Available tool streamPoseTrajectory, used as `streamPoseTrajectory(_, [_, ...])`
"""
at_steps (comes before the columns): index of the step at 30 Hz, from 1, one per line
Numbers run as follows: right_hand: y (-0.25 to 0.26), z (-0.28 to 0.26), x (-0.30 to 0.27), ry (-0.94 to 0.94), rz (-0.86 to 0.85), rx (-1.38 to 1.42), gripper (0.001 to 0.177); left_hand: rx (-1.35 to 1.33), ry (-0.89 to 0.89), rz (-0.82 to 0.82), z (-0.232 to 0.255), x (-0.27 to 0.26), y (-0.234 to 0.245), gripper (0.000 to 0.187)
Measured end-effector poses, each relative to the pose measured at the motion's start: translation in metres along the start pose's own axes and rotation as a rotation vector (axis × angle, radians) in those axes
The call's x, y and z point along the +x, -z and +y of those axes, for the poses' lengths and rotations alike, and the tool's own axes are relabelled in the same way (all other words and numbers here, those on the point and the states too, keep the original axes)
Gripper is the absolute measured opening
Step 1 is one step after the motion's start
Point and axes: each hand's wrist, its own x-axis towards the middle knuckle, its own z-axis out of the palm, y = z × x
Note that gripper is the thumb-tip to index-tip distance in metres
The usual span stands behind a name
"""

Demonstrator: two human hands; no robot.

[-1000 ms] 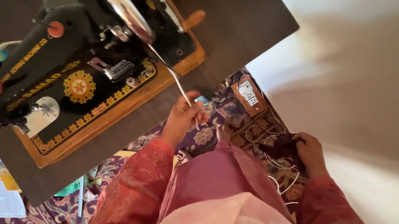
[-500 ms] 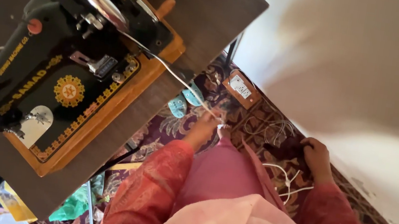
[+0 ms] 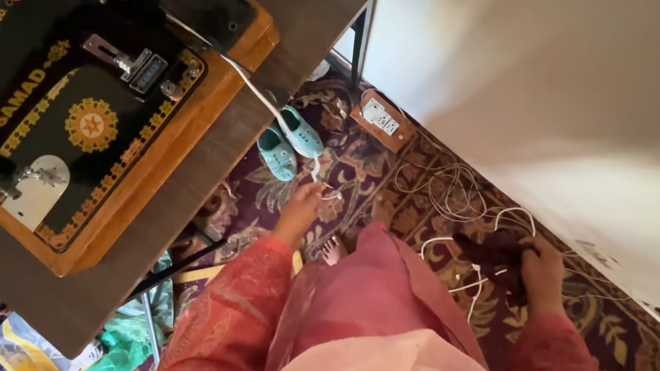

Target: Organizing a workspace by moving a sewing machine and managing an extension cord power strip.

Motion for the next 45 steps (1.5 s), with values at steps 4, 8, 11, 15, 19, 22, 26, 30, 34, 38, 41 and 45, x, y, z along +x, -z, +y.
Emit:
streamPoseTrajectory(4, [0.010,-0.017,-0.001,-0.105,-0.009,0.013,0.028,0.096,0.120,-0.075,-0.007,-0.016,0.005,0.030])
streamPoseTrajectory(8, [0.007,-0.016,0.017,-0.042,-0.011,0.032,0.028,-0.069,0.162,-0.066,-0.014,-0.023,0.008,0.029])
streamPoseTrajectory(11, [-0.013,-0.008,0.047,-0.125,-0.064,0.135,0.028,-0.091,0.205,-0.008,-0.003,-0.035,0.006,0.028])
streamPoseTrajectory(15, [-0.054,-0.018,0.099,-0.138,-0.246,0.459,0.026,-0.160,0.167,0.057,0.015,-0.052,-0.004,0.032])
streamPoseTrajectory(19, [-0.079,-0.100,0.115,0.346,-0.411,0.259,0.025,-0.339,0.146,0.028,0.062,-0.099,-0.044,0.045])
streamPoseTrajectory(22, [-0.086,-0.178,0.095,0.517,-0.623,0.250,0.018,-0.376,0.185,-0.036,0.096,-0.131,-0.085,0.057])
streamPoseTrajectory(26, [-0.099,-0.239,0.060,0.881,-0.633,0.479,0.015,-0.539,0.246,-0.007,0.089,-0.138,-0.124,0.062])
streamPoseTrajectory(30, [-0.118,-0.251,0.044,0.583,-0.936,0.664,0.013,-0.947,0.068,-0.169,0.086,-0.148,-0.143,0.059])
streamPoseTrajectory(34, [-0.119,-0.253,0.031,0.446,-0.940,0.849,0.021,-0.904,-0.126,0.137,0.092,-0.154,-0.154,0.056])
streamPoseTrajectory(38, [-0.085,-0.281,0.011,0.666,-1.003,0.788,0.031,-0.665,-0.228,0.377,0.075,-0.148,-0.157,0.052])
streamPoseTrajectory(41, [-0.073,-0.279,0.000,0.739,-1.027,0.530,0.055,-0.401,-0.165,0.530,0.061,-0.143,-0.166,0.052])
streamPoseTrajectory(45, [-0.065,-0.277,-0.003,0.181,-1.170,0.710,0.062,0.095,-0.575,0.584,0.032,-0.133,-0.184,0.052])
